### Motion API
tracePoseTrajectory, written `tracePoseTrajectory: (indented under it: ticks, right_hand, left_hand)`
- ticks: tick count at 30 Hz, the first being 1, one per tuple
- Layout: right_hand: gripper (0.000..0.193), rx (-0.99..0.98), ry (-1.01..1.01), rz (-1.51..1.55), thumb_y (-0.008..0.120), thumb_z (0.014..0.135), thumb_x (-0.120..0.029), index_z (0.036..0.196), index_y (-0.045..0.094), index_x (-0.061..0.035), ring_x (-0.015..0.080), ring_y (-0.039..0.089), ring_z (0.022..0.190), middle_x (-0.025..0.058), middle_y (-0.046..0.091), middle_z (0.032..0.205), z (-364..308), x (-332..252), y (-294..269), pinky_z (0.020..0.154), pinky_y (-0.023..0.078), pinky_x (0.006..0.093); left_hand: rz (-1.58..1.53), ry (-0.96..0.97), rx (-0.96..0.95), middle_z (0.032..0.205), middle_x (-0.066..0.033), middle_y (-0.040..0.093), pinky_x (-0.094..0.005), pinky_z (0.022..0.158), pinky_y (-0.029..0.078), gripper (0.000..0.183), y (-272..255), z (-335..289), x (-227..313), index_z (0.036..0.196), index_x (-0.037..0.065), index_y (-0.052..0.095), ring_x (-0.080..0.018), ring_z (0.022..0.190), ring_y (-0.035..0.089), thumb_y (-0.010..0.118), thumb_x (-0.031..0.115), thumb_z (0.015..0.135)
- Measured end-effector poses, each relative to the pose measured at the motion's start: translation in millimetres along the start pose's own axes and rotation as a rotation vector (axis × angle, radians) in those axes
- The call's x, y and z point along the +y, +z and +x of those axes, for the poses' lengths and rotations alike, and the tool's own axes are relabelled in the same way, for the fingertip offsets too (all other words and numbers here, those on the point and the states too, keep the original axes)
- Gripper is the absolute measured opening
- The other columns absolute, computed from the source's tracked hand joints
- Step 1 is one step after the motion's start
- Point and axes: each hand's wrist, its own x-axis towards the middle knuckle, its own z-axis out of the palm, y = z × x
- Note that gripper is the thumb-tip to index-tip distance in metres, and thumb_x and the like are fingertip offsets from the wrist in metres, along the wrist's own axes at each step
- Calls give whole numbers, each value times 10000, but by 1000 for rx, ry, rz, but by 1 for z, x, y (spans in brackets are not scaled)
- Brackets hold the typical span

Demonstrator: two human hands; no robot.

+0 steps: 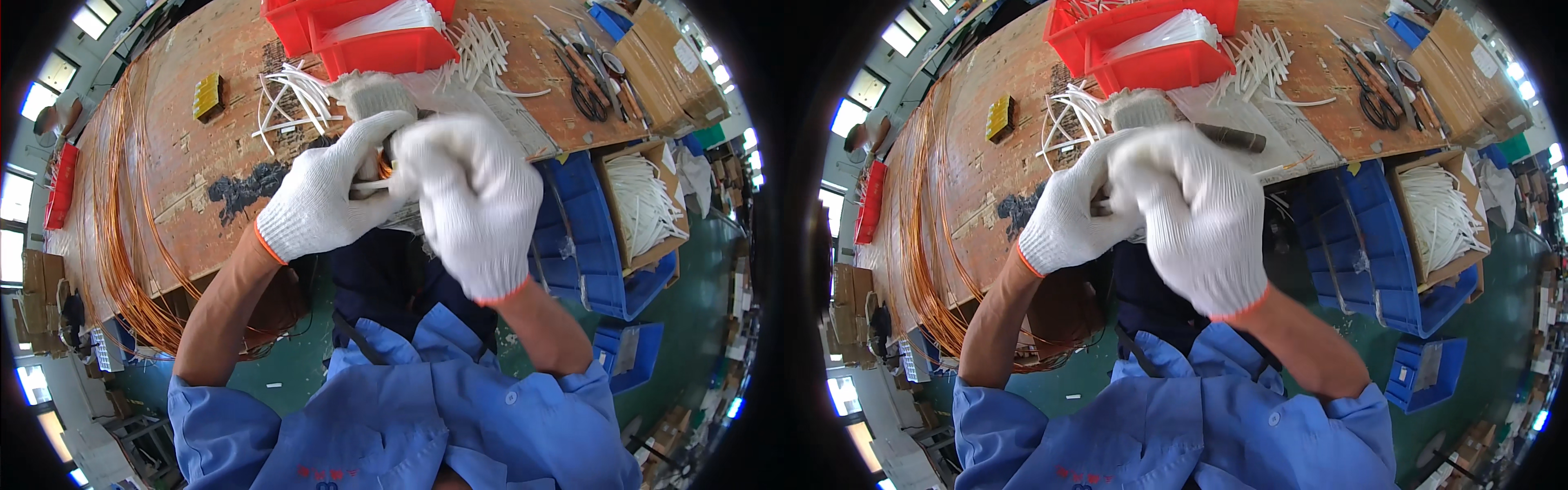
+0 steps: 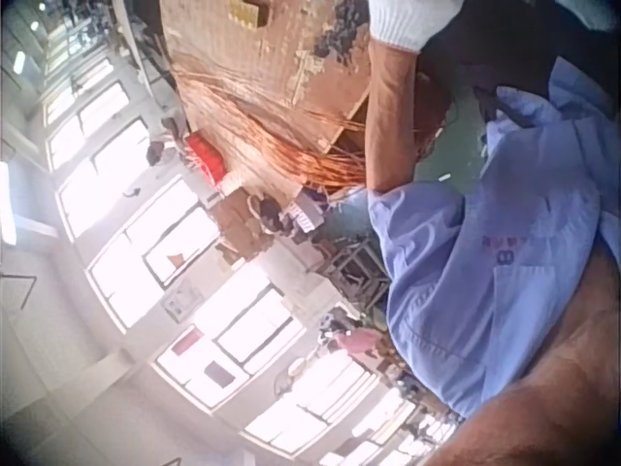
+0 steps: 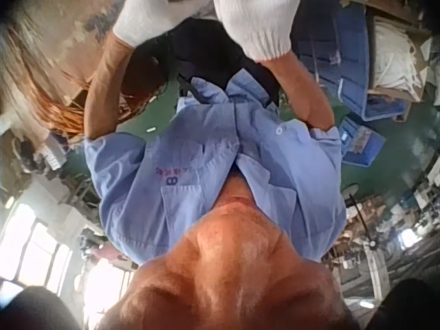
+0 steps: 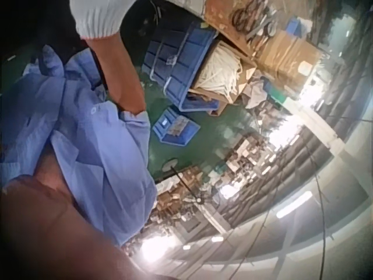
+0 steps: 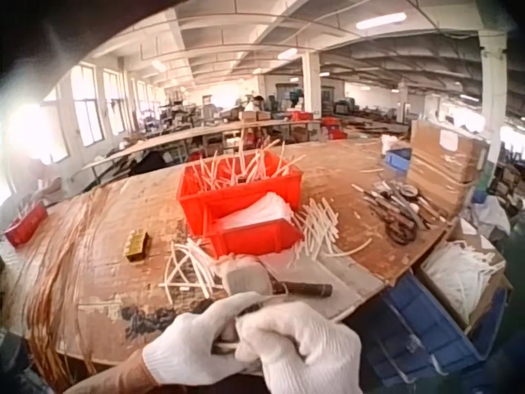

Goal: Manually tape insulation, wind coils, and tie zip-ties to assemble electronic transformers on an industrial fabrication floor.

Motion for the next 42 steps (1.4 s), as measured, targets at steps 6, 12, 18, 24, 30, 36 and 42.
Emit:
tracePoseTrajectory:
  ticks: [6, 12, 18, 24, 30, 36, 42]
  right_hand:
    - [85, 9, 311, 93, 704, 1106, -57, 1055, 740, 1, 78, 671, 658, 54, 734, 801, -57, -3, -9, 612, 543, 264]
    - [101, 12, 19, 169, 614, 1155, -61, 1143, 663, 27, 82, 548, 465, 87, 680, 745, 38, -18, 16, 403, 448, 254]
    - [88, 8, 243, 430, 648, 1118, -36, 1088, 665, 45, 132, 643, 529, 155, 715, 797, -59, -4, -16, 466, 536, 289]
    - [1080, -14, -6, 368, 1014, 839, -147, 1707, 385, -14, 137, 735, 891, 196, 624, 1563, -46, 16, -40, 691, 612, 272]
    - [209, -199, -88, -126, 728, 1102, -133, 1222, 804, 21, 70, 700, 748, 93, 816, 966, -13, -6, -18, 657, 573, 264]
    - [265, -10, 434, 383, 634, 1170, -159, 1033, 780, 15, 29, 517, 554, 12, 704, 770, -36, 3, 0, 496, 399, 241]
    - [265, -53, 354, 169, 632, 1172, -188, 1107, 784, 20, 30, 577, 651, 29, 745, 883, -53, -1, -8, 562, 461, 232]
  left_hand:
    - [-44, -40, -56, 726, -69, 574, -363, 659, 557, 753, -5, 4, 9, 1611, 104, 553, -206, 636, 632, 899, 209, 951]
    - [-63, 38, -10, 714, -86, 569, -363, 655, 558, 778, -1, -2, -10, 1602, 89, 556, -221, 624, 643, 919, 234, 929]
    - [-54, -104, -89, 787, -1, 522, -255, 704, 496, 772, -6, 5, 11, 1606, 103, 586, -65, 743, 502, 890, 70, 896]
    - [-34, -69, -31, 764, 6, 384, -262, 654, 438, 812, -3, 1, 7, 1618, 124, 582, -96, 698, 414, 895, 67, 871]
    - [9, 56, -5, 763, -107, 653, -399, 710, 605, 769, -4, 4, -2, 1587, 109, 581, -309, 690, 736, 926, 226, 910]
    - [165, 48, -89, 765, -13, 467, -298, 685, 512, 785, -20, 11, 9, 1569, 61, 627, -104, 709, 533, 950, 165, 861]
    - [258, 59, -83, 764, -34, 536, -323, 688, 531, 810, -24, 13, 14, 1564, 62, 641, -116, 704, 561, 975, 206, 841]
